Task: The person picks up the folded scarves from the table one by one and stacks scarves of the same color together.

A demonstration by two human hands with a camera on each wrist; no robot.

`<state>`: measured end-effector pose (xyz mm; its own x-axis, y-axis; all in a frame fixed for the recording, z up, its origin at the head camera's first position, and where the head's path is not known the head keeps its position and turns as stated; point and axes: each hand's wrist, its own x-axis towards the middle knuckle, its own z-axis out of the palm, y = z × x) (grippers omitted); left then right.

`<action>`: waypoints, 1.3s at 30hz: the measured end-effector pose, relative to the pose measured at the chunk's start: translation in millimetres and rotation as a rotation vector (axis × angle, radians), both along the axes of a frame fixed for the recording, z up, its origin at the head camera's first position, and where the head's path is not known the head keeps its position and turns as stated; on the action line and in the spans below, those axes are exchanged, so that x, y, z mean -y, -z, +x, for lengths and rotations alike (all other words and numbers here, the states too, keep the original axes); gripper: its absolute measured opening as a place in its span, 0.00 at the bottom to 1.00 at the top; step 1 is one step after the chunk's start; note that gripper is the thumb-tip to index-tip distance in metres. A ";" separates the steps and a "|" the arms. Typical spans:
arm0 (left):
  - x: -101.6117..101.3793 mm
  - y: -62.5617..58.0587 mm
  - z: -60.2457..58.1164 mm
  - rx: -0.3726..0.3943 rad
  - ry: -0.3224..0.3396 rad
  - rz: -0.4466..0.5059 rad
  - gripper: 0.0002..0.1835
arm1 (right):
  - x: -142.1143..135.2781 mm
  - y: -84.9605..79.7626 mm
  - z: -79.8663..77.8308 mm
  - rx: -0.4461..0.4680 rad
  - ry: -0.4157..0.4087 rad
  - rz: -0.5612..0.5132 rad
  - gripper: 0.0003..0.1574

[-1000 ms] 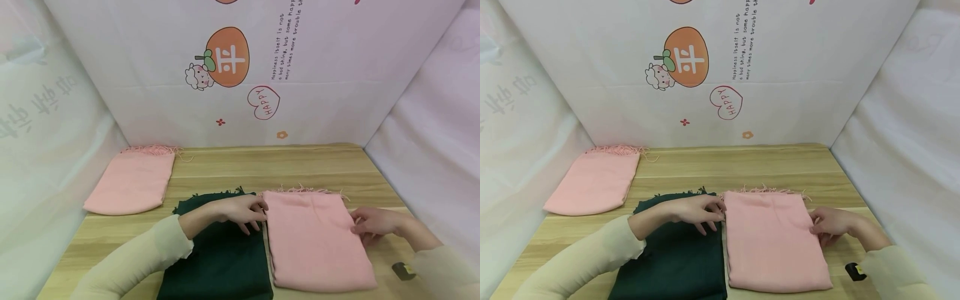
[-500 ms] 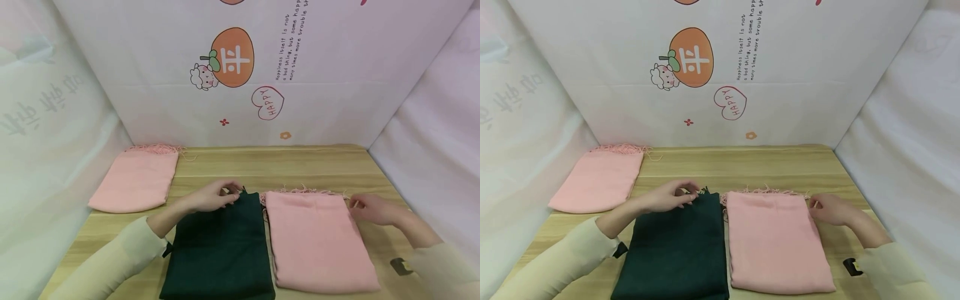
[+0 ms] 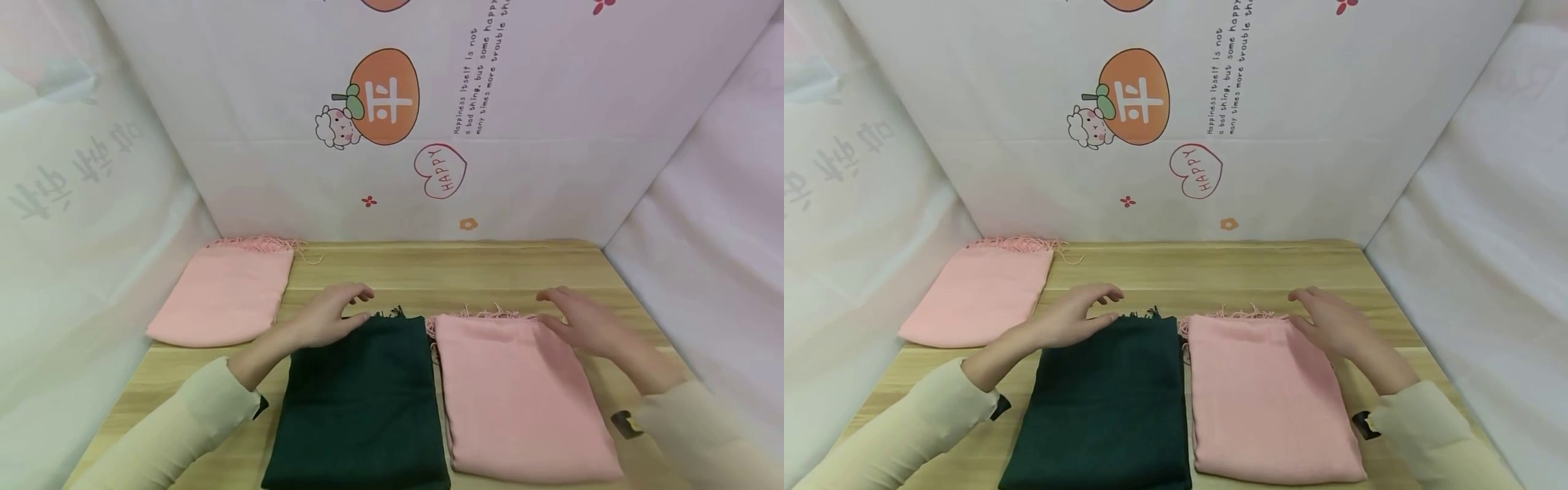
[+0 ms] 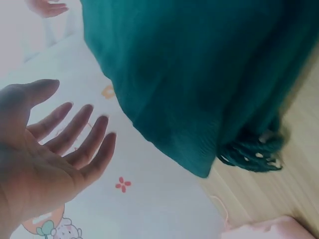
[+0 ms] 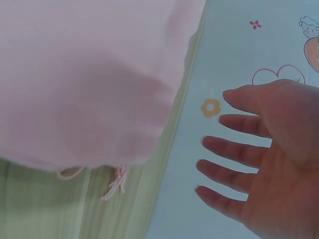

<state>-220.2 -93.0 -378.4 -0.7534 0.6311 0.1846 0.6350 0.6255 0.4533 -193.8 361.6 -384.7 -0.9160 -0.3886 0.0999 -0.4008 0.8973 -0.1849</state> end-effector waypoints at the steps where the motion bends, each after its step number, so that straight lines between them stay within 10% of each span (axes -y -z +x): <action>1: 1.2 1.0 -0.6 -0.021 -0.008 -0.017 0.20 | 2.9 0.6 -1.5 -0.011 0.000 0.005 0.26; 16: 32.5 12.8 -18.2 -0.248 -0.110 -0.239 0.30 | 49.7 -2.2 -22.0 -0.056 -0.076 0.029 0.29; 39: 101.4 14.2 -29.5 -0.215 -0.288 -0.240 0.38 | 138.3 -22.1 -48.2 -0.083 -0.255 -0.036 0.29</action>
